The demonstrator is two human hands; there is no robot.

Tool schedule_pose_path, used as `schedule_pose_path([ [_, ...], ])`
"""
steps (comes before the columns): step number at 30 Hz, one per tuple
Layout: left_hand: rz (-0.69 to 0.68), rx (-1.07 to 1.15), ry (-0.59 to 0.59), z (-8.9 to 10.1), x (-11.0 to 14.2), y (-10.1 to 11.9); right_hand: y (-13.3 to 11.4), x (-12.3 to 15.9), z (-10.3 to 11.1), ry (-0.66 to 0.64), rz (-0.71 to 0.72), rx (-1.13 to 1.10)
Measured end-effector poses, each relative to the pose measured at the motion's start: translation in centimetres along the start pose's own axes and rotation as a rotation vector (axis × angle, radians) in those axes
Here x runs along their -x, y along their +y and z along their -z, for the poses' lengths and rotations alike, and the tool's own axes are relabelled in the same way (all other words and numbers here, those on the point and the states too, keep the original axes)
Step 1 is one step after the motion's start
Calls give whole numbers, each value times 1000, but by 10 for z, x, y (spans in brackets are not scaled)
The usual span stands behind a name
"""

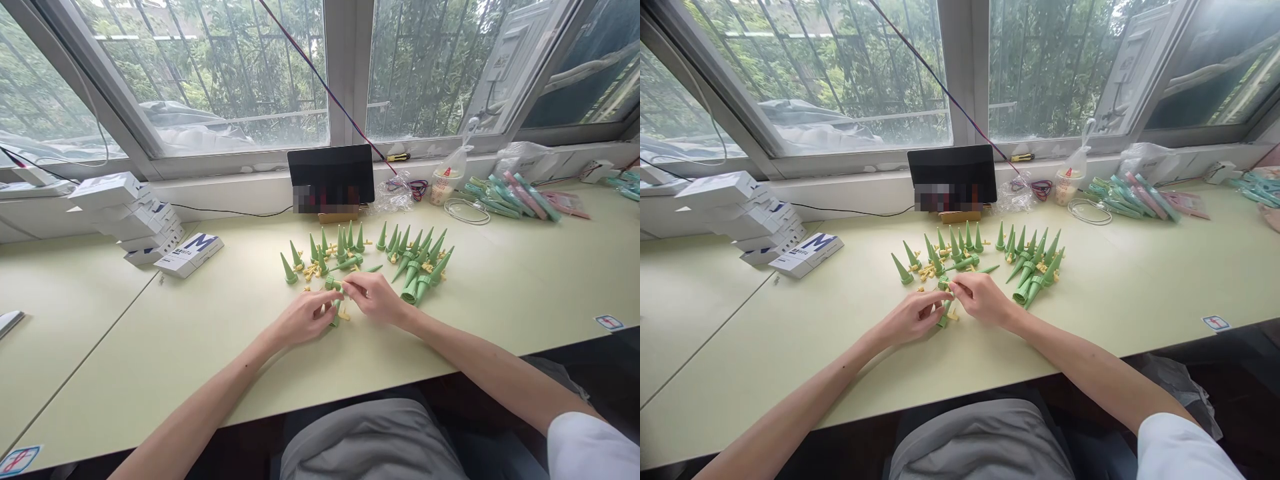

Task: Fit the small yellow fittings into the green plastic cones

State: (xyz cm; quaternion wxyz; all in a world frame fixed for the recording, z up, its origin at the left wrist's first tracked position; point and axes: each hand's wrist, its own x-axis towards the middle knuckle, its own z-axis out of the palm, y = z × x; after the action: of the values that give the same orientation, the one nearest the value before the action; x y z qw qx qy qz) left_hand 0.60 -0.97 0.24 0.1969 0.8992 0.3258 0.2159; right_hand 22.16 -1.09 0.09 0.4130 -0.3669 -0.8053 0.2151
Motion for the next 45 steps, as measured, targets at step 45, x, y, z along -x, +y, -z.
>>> schedule_pose_path([
  [45,127,160,424,1,-5,4,3,2,-5,103,-9,-88],
])
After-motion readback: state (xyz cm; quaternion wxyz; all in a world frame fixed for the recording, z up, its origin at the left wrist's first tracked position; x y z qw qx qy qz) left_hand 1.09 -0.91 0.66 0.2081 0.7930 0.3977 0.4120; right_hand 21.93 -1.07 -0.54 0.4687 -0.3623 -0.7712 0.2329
